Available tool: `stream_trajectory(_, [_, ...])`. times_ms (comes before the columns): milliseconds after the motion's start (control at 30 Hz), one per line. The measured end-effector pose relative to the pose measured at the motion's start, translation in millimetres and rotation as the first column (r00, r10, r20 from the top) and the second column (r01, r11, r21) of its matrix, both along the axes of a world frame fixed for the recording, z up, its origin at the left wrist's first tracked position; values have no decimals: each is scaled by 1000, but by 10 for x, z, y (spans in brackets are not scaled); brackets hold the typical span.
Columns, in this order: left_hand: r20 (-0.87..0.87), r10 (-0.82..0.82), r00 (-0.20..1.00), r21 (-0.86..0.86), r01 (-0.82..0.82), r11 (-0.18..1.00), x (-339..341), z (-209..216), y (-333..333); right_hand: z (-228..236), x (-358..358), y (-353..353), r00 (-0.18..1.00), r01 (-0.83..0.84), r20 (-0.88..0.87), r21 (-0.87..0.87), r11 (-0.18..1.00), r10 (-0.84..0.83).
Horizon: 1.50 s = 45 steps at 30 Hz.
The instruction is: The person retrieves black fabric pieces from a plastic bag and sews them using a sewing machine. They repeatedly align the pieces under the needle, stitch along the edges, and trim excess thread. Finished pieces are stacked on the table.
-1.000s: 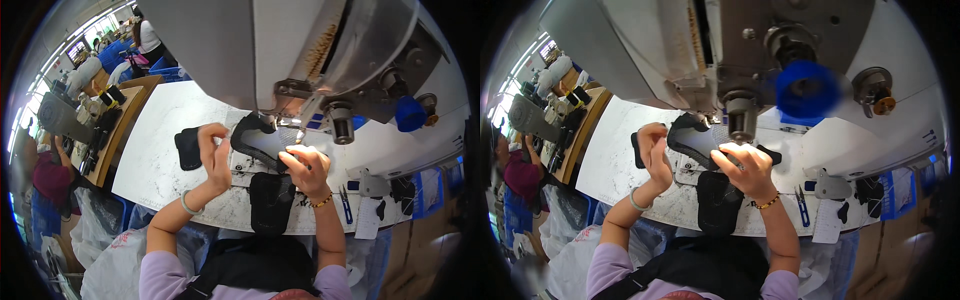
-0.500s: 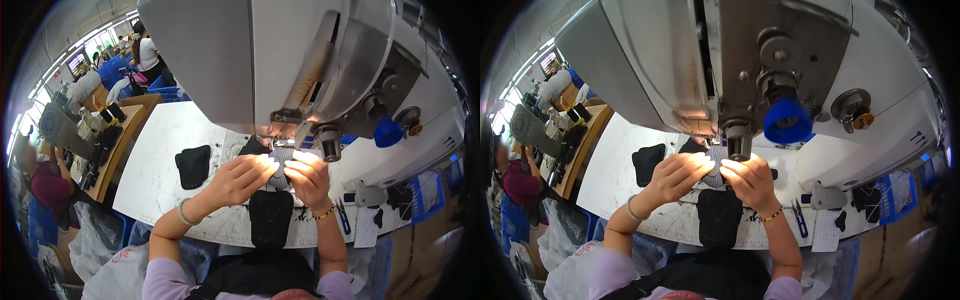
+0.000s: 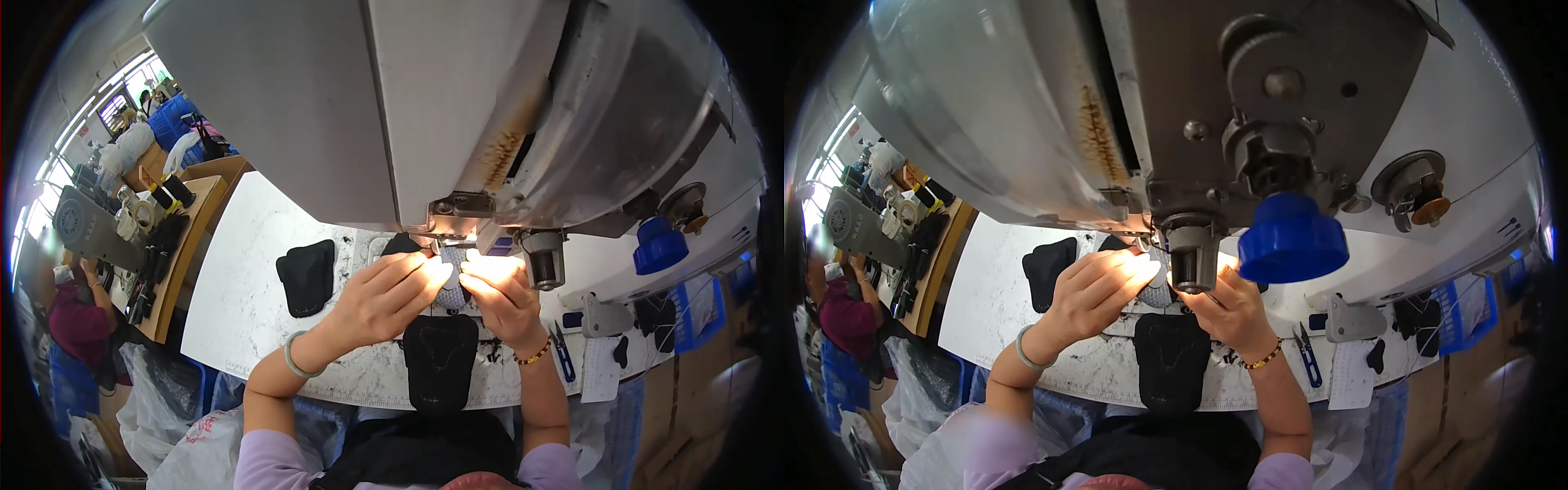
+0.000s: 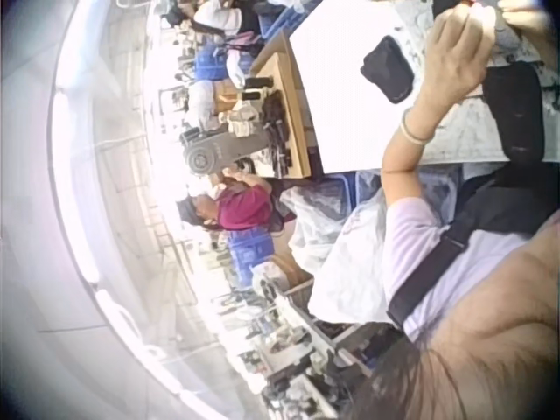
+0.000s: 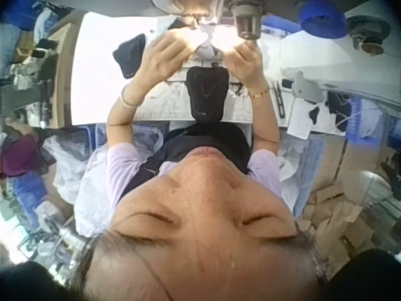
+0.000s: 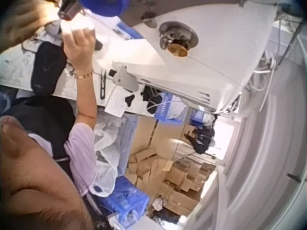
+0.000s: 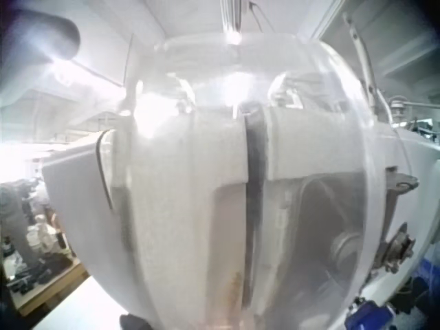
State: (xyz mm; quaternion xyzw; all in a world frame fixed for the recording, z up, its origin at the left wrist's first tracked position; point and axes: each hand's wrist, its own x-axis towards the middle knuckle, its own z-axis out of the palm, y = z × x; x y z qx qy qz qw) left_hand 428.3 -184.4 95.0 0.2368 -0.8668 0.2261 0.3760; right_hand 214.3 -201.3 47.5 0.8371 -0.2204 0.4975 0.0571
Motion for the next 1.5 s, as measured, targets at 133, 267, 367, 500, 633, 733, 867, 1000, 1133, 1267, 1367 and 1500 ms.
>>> stream_trajectory(133, [-40,-32,999,43,34,998,60,-30,-53,-1,34,48,992,98,-70,-36,995,-100])
stream_trajectory(267, [-76,-65,995,68,70,995,90,-35,-123,50,146,89,984,171,-41,-98,980,-176])
stream_trajectory(367, [-142,-85,986,93,99,991,120,-93,-186,32,237,126,974,225,-18,-86,971,-227])
stream_trajectory(500, [-288,-143,947,133,187,973,148,-214,-303,58,340,168,960,280,-4,-87,956,-281])
stream_trajectory(633, [-355,-128,926,141,188,972,110,-254,-337,39,337,139,954,301,16,-96,949,-301])
stream_trajectory(733, [-378,-112,919,133,173,976,99,-263,-351,40,313,99,970,239,53,-32,970,-237])
stream_trajectory(867, [-473,-75,878,232,206,951,120,-334,-345,-42,293,41,974,196,112,32,980,-199])
stream_trajectory(1000, [-472,-120,873,226,252,941,132,-287,-363,-70,268,15,974,194,107,60,979,-200])
stream_trajectory(1133, [-407,-119,906,212,220,952,167,-253,-344,4,304,-2,971,205,128,5,979,-204])
stream_trajectory(1267, [-305,-157,939,153,212,965,180,-160,-307,28,277,35,974,206,101,-26,978,-203])
stream_trajectory(1367, [-233,-131,964,138,166,977,147,-148,-241,-86,252,31,970,233,95,-101,967,-224])
stream_trajectory(1500, [-218,-71,973,134,102,986,105,-114,-152,-54,300,77,968,249,58,-91,964,-244])
